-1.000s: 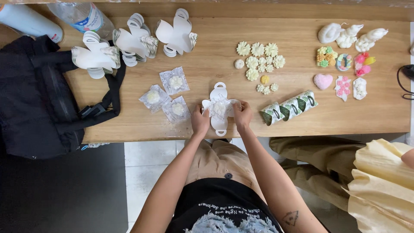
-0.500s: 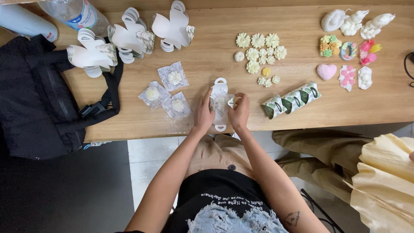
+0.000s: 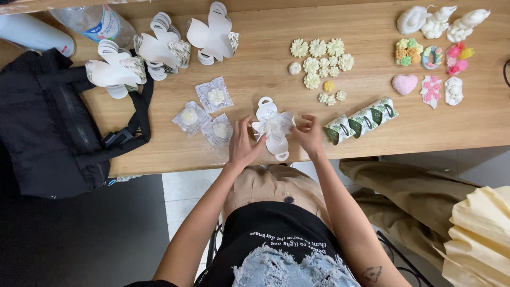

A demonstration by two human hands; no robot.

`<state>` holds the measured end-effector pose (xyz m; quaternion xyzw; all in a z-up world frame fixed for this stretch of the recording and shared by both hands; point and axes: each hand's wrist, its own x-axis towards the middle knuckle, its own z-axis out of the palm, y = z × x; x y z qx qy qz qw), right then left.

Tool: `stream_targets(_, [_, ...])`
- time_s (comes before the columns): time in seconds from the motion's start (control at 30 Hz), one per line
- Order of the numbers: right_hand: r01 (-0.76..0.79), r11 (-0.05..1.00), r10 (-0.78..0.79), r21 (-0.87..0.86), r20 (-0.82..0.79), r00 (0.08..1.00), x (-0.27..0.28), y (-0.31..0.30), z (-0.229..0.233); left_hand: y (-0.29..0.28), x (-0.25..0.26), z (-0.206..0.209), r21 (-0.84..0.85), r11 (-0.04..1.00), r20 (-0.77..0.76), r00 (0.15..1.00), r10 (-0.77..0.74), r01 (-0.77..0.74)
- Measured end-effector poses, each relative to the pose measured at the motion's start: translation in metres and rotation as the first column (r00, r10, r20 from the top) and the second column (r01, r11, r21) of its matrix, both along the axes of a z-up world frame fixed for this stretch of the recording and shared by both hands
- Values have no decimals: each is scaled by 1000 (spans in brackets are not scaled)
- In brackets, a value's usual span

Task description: Packaging decorative candle wax melts into small white paper boxes at a production station.

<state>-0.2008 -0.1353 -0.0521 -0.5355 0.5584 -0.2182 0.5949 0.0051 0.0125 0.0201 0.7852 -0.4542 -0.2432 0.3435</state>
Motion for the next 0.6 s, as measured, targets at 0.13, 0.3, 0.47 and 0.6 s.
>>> stream_targets(0.13, [-207,973,228,100,-294,928,-8,14,60,-17,13,-19,-105,978,-23,984,178,-179])
stream_targets(0.3, [-272,786,453,555,-217,865,-10,42,72,-65,39,-45,-191,973,44,989,138,-127])
stream_targets(0.47, [-273,690,383,670,-19,924,-9,39,41,-83,41,-66,123,987,-181,980,-83,106])
stream_targets(0.6, [-135,789,198,600,-41,979,-21,22,22,-64,30,-66,153,987,-125,992,-30,49])
